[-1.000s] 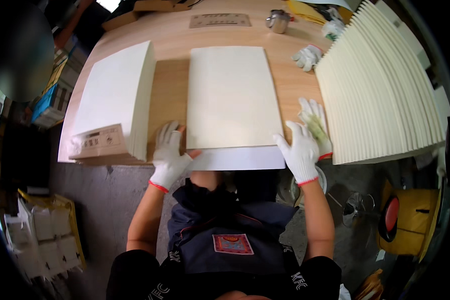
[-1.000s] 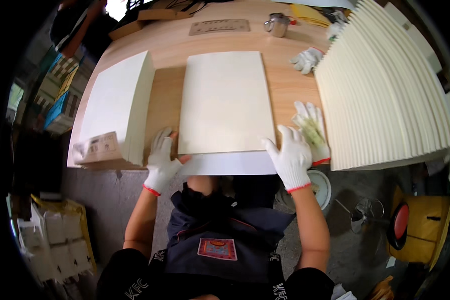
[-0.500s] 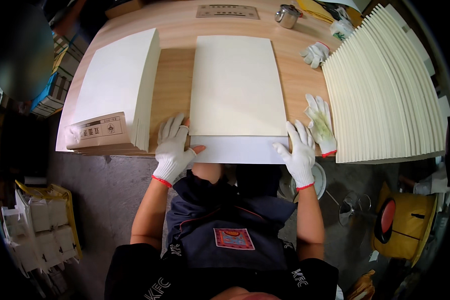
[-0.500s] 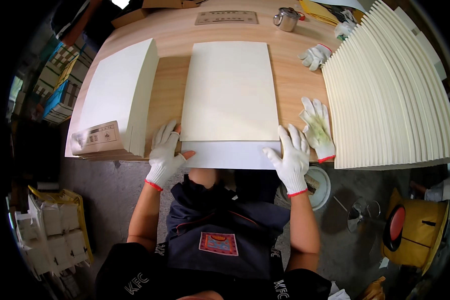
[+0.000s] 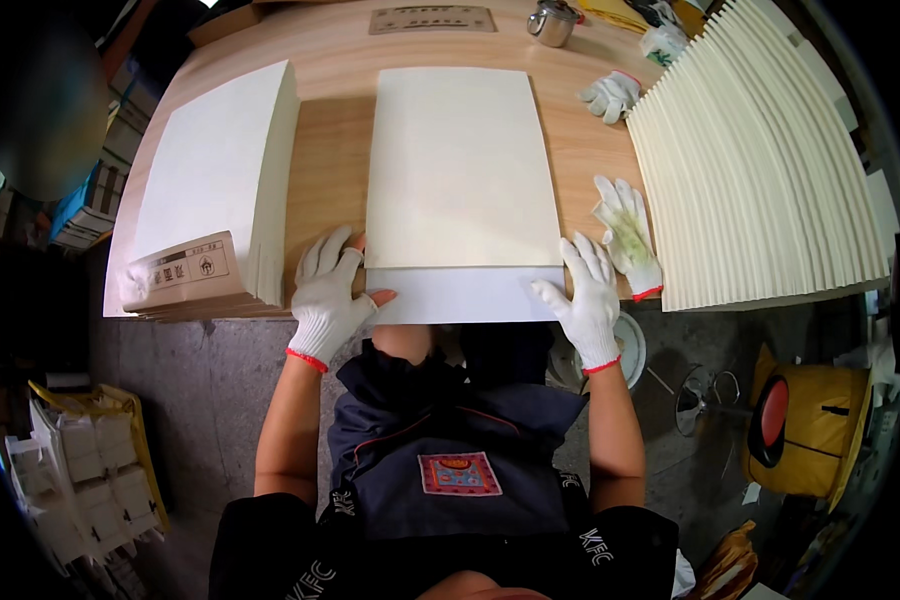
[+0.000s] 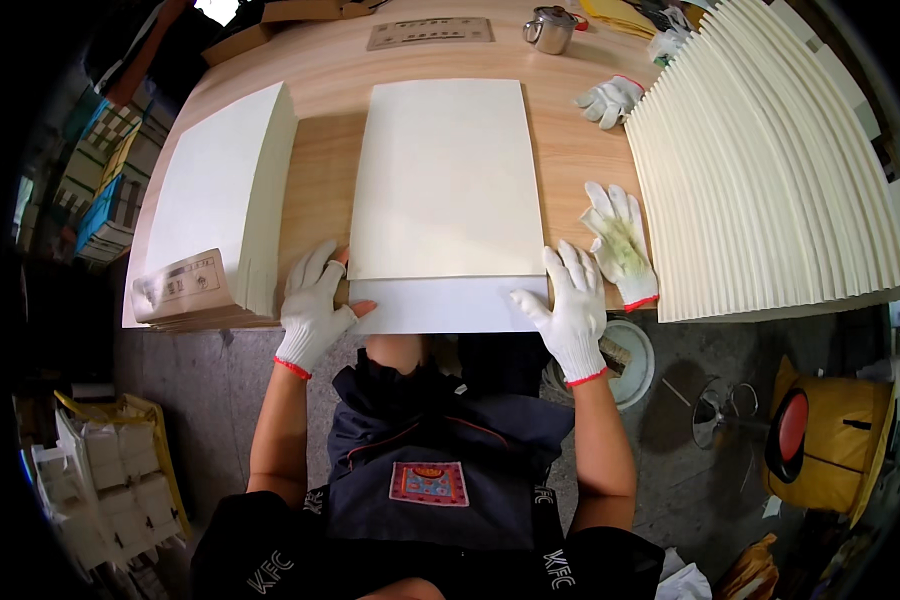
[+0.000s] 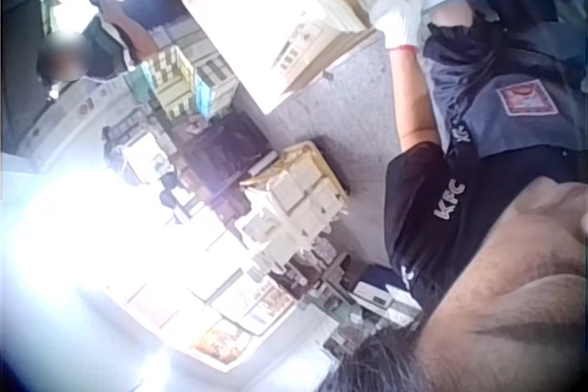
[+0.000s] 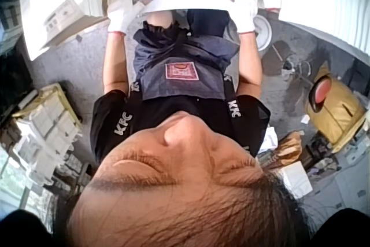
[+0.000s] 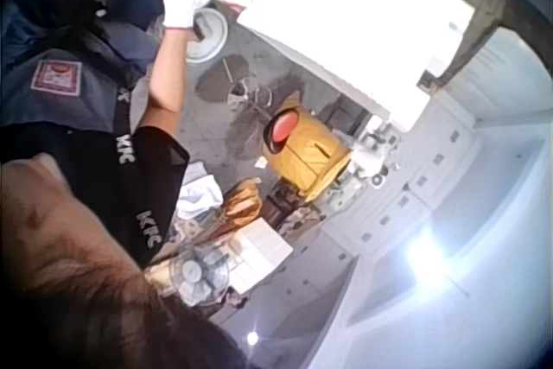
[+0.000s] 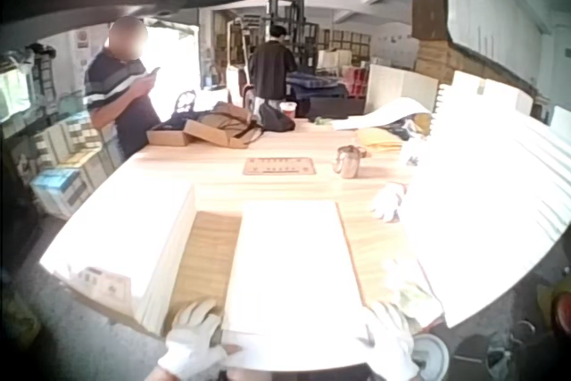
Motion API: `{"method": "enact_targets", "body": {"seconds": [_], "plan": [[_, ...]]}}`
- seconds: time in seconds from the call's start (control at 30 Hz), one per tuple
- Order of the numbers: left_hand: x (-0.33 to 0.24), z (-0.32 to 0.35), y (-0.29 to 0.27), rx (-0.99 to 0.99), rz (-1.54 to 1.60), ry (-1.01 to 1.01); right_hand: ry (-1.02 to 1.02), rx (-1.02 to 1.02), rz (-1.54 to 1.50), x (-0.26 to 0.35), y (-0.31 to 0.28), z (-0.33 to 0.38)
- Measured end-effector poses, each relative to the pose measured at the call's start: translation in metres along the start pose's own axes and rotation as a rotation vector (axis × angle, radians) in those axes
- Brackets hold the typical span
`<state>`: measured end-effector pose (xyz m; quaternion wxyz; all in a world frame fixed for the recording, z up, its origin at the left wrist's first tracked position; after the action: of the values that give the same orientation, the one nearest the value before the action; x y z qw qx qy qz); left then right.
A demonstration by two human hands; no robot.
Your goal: The person applies a white substance to the edges of a stack of white cardboard sheets using a brush. They then fold the sheets into box shapes and stack them on the table. The process involves repetitive folding and stacking of the cardboard pieces.
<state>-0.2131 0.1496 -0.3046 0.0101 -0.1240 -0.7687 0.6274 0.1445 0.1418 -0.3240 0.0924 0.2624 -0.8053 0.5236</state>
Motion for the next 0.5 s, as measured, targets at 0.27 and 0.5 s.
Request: {"method": "enact_targets", "body": {"seconds": [0.27,0.5], "plan": [[0.0016,-0.0029,-0.0008,0.029,-0.01,0.002,0.009,0.014,-0.005,0.0021,-0.0039,-0.0007],[-0.0006,-0.0009,-0.0015,0.038,-0.013,-0.034,0.005,0.021,-0.015,-0.0003,-0.0016,0.001]]}}
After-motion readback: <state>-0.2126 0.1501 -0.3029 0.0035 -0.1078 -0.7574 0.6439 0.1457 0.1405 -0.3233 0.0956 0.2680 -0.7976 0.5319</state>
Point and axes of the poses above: each hand's wrist, its own z-axis away from the middle knuckle, its own y-axis out of the palm, x = y × z, the point moved 1 cm from there along -z, towards the middle knuckle, and after that the axes turned 10 degrees about -z, right-handed, at the moved point
